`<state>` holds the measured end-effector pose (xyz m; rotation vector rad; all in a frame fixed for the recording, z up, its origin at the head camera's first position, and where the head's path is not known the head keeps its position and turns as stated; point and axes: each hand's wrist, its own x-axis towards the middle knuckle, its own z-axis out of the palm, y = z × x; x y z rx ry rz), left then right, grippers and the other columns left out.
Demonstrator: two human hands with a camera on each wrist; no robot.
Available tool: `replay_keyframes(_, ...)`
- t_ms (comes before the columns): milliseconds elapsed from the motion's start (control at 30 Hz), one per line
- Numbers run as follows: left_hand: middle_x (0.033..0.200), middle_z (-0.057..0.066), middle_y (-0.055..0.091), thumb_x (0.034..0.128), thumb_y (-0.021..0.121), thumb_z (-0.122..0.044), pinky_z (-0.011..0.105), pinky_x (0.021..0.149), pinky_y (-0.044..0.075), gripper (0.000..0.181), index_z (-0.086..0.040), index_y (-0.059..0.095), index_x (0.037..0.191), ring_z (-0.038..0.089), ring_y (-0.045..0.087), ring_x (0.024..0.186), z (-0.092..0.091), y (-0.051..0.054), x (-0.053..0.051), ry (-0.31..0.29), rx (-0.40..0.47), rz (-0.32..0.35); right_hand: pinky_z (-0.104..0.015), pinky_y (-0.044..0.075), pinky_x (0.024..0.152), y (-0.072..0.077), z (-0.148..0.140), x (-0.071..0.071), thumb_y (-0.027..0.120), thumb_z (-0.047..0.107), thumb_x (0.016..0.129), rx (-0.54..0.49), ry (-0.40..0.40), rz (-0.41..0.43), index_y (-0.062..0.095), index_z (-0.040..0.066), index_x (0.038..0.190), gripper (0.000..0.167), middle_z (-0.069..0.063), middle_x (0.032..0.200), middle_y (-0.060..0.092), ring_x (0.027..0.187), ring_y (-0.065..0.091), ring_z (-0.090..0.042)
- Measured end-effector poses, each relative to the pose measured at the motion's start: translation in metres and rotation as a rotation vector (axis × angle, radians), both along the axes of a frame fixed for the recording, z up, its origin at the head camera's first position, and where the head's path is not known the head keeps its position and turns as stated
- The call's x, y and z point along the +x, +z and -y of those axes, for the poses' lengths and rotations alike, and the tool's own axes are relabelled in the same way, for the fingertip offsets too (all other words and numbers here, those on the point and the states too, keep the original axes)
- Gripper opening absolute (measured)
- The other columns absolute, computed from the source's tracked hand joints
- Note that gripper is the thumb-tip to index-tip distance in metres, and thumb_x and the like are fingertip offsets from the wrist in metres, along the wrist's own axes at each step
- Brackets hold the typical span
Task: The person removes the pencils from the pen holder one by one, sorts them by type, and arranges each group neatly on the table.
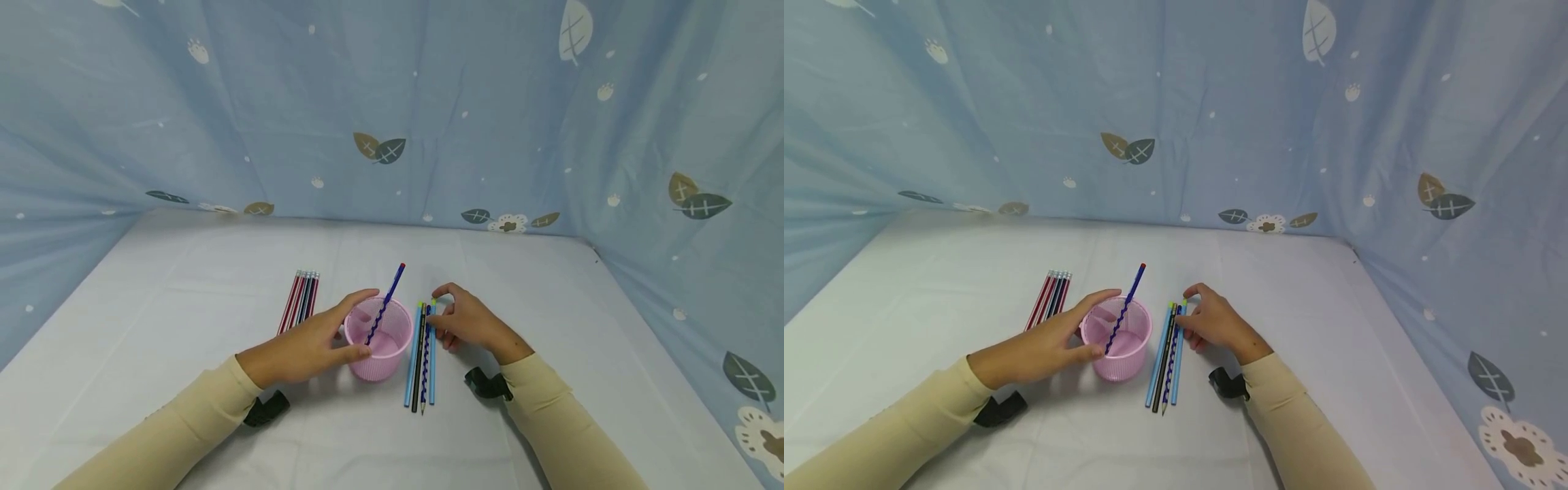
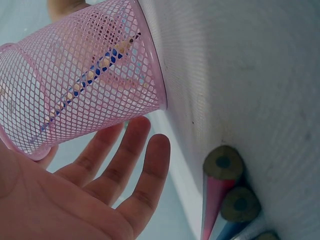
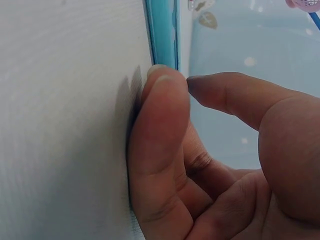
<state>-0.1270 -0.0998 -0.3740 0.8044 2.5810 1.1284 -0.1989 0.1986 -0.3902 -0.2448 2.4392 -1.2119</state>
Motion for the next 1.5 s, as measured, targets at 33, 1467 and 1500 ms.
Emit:
replay_keyframes(33,0.153,0.002,0.044,0.0939,0.063,-0.055,0.059,0.107,0.042,0.079,-0.054,0.009,0.153,0.025,0.050,0.135,0.000,0.000,0.000,0.002,-0.001,0.003,-0.033,0.057,0.054,0.000,0.000,0.000,0.069,0.020,0.095,-0.002,0.003,0.001,0.040,0.009,0.140,0.055,-0.011,0.076,0.067,0.053,0.063,-0.019)
replay_keyframes(1467,0.152,0.005,0.047,0.0950,0.065,-0.047,0.059,0.106,0.043,0.081,-0.041,0.014,0.158,0.026,0.051,0.134,0.000,0.003,-0.001,-0.001,0.008,-0.003,-0.026,0.047,0.050,0.033,0.038,0.039,0.065,0.032,0.099,-0.318,0.006,-0.293,0.065,0.024,0.128,0.031,-0.008,0.086,0.056,0.052,0.047,-0.014)
replay_keyframes(1500,0.152,0.005,0.047,0.0951,0.065,-0.047,0.059,0.106,0.043,0.081,-0.040,0.014,0.158,0.027,0.051,0.134,0.000,0.003,0.000,-0.002,0.008,-0.002,-0.025,0.046,0.050,0.033,0.038,0.040,0.065,0.033,0.098,-0.317,0.008,-0.287,0.064,0.025,0.130,0.032,-0.008,0.086,0.056,0.052,0.047,-0.014)
